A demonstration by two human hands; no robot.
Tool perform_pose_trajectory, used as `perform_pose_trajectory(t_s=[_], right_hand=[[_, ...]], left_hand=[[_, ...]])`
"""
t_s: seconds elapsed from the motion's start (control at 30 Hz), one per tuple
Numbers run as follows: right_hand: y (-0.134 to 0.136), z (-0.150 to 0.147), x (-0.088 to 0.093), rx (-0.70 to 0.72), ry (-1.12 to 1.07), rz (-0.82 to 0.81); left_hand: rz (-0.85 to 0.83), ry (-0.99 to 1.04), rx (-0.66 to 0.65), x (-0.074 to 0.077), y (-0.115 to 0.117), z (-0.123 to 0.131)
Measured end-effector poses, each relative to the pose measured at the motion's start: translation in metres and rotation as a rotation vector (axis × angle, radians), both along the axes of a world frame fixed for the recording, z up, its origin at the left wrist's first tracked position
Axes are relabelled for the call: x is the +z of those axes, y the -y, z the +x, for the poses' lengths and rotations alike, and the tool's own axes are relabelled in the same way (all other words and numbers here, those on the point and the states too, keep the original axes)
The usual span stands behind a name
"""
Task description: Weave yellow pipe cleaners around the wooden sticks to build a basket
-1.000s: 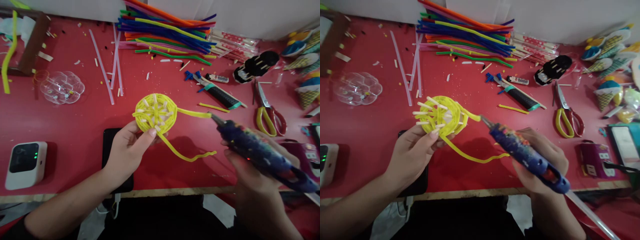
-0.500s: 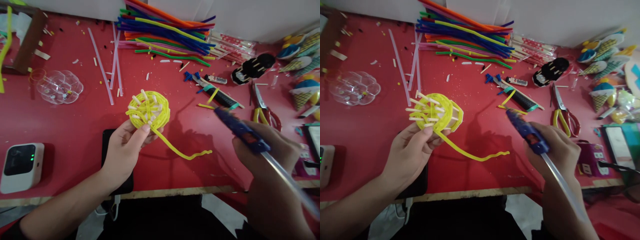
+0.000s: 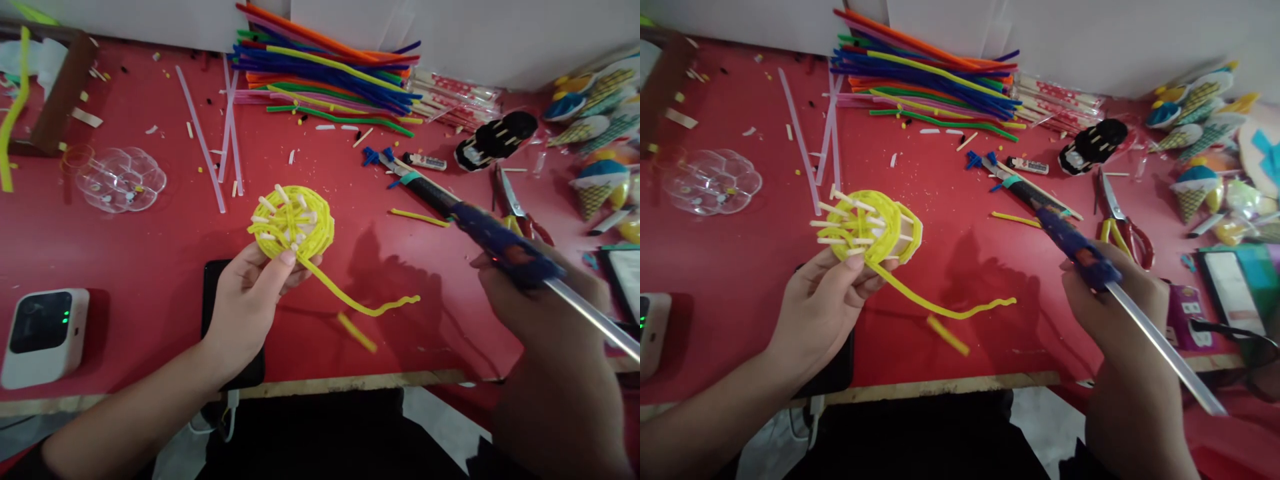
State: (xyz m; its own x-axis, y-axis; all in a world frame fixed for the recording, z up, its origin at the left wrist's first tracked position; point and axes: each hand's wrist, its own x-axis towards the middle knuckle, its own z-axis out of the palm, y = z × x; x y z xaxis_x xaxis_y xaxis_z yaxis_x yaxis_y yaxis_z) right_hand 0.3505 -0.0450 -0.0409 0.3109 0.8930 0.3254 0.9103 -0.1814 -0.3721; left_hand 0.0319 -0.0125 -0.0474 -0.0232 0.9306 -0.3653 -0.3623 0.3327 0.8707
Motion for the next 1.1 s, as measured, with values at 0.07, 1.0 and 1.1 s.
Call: perform_pose_trajectory(t_s=[0.07,1.0,1.1], right_hand=[[-0.004,-0.002,0.001,0.029,-0.022,-0.082],[0.023,-0.129,0.001,1.347,0.164,-0.144],[0.024,-0.134,-0.012,1.381,0.180,-0.198]], left_hand=[[0.009,-0.006,-0.004,0.000,0.000,0.000],[0.051,0.161,0.170,0.006,-0.011,0.000],[0.047,0.149,0.169,0.004,-0.010,0.002]])
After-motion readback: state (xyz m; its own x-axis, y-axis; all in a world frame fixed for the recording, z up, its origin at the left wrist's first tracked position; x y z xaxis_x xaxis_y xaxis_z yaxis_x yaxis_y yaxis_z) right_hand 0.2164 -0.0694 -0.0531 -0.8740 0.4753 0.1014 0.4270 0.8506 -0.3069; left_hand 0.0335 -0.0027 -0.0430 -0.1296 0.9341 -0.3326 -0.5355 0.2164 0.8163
